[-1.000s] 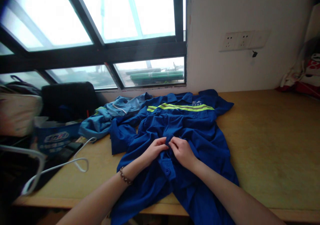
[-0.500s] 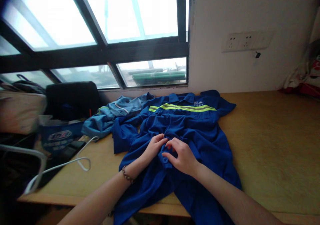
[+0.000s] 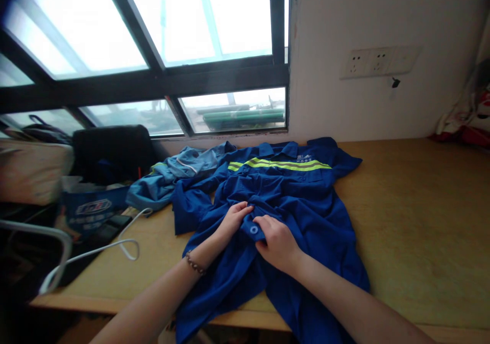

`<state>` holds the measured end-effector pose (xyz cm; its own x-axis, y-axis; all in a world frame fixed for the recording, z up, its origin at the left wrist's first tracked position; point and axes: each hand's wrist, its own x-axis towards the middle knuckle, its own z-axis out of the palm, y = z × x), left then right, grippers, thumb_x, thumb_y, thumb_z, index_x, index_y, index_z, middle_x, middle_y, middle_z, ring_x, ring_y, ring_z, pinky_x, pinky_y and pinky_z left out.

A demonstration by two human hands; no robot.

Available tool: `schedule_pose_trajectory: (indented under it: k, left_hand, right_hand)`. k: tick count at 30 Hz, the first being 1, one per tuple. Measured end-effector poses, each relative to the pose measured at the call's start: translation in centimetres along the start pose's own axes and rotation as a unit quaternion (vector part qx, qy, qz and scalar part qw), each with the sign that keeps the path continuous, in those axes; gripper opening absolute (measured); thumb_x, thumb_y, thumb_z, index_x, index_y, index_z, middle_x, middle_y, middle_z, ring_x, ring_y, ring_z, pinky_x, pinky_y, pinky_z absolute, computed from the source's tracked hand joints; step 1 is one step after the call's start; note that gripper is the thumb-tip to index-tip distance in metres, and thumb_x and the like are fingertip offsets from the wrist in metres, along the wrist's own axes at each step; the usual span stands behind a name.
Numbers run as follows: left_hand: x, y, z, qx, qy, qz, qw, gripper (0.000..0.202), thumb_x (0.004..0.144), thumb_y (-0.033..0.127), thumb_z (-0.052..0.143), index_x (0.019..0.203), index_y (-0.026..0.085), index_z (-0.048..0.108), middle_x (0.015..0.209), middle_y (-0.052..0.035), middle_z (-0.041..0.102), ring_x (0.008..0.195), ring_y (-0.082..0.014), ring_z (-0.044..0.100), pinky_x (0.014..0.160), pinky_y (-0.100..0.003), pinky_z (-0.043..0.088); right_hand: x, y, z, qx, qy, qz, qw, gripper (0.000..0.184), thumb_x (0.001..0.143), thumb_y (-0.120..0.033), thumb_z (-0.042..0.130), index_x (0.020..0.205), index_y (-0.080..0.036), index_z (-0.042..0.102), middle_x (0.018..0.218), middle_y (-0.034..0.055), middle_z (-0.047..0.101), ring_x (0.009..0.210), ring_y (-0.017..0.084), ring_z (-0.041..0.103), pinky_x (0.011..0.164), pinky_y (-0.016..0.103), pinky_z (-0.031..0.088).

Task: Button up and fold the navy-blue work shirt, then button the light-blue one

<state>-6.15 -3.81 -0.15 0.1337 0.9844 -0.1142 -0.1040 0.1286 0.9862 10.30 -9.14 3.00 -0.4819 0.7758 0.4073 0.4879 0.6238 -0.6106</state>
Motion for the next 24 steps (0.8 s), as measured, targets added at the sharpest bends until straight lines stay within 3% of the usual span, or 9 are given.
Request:
schedule_pose_trajectory:
  k: [7, 12, 14, 19, 21, 24]
  left_hand:
    - [0.2, 0.5, -0.4, 0.047, -0.009, 0.018, 0.999, 0.03, 0.064, 0.041, 0.06, 0.061, 0.013, 0.049, 0.05, 0.0053, 0.044, 0.044, -0.0056, 0.038, 0.046, -0.018, 0.029]
    - [0.5, 0.5, -1.0, 0.196, 0.036, 0.087, 0.976, 0.031, 0.07, 0.041, 0.052, 0.056, 0.015, 0.043, 0.05, 0.006, 0.037, 0.047, -0.0064, 0.034, 0.046, -0.019, 0.025]
    - [0.3, 0.7, -1.0, 0.279, 0.069, 0.136, 0.948, 0.032, 0.073, 0.04, 0.048, 0.054, 0.015, 0.041, 0.051, 0.0059, 0.035, 0.049, -0.0069, 0.034, 0.048, -0.019, 0.024]
    - [-0.4, 1.1, -0.6, 0.398, 0.096, 0.195, 0.891, 0.03, 0.078, 0.035, 0.042, 0.055, 0.015, 0.039, 0.051, 0.0058, 0.034, 0.051, -0.0072, 0.034, 0.05, -0.02, 0.024]
    - [-0.5, 1.2, -0.6, 0.423, 0.093, 0.195, 0.88, 0.03, 0.079, 0.034, 0.041, 0.056, 0.015, 0.041, 0.051, 0.0055, 0.036, 0.05, -0.0076, 0.036, 0.05, -0.02, 0.025]
    - [-0.6, 1.3, -0.6, 0.458, 0.089, 0.185, 0.865, 0.028, 0.08, 0.034, 0.041, 0.058, 0.016, 0.044, 0.052, 0.0045, 0.039, 0.05, -0.0088, 0.039, 0.05, -0.021, 0.028]
  right_hand:
    - [0.6, 0.7, -0.5, 0.12, 0.099, 0.128, 0.979, 0.028, 0.063, -0.005, 0.042, 0.085, -0.02, 0.053, 0.08, 0.0003, 0.059, 0.078, 0.015, 0.056, 0.073, 0.027, 0.043]
    - [0.9, 1.4, -0.4, 0.242, 0.12, 0.203, 0.941, 0.025, 0.061, -0.012, 0.054, 0.086, -0.018, 0.057, 0.086, 0.0024, 0.062, 0.086, 0.018, 0.057, 0.078, 0.03, 0.043]
    - [1.0, 1.6, -0.2, 0.357, 0.117, 0.236, 0.896, 0.025, 0.063, -0.019, 0.06, 0.088, -0.017, 0.058, 0.087, 0.0033, 0.063, 0.082, 0.019, 0.058, 0.075, 0.031, 0.044]
    - [1.4, 1.7, -0.1, 0.606, 0.148, 0.3, 0.721, 0.027, 0.058, -0.027, 0.071, 0.08, -0.016, 0.059, 0.071, 0.0018, 0.065, 0.066, 0.017, 0.061, 0.068, 0.031, 0.047]
    - [1.6, 1.6, -0.3, 0.637, 0.151, 0.319, 0.685, 0.025, 0.055, -0.026, 0.074, 0.073, -0.016, 0.059, 0.066, 0.0012, 0.065, 0.064, 0.017, 0.062, 0.066, 0.03, 0.048]
    - [1.7, 1.4, -0.5, 0.648, 0.138, 0.323, 0.676, 0.027, 0.052, -0.026, 0.075, 0.072, -0.016, 0.06, 0.066, 0.0017, 0.065, 0.064, 0.018, 0.062, 0.065, 0.03, 0.048]
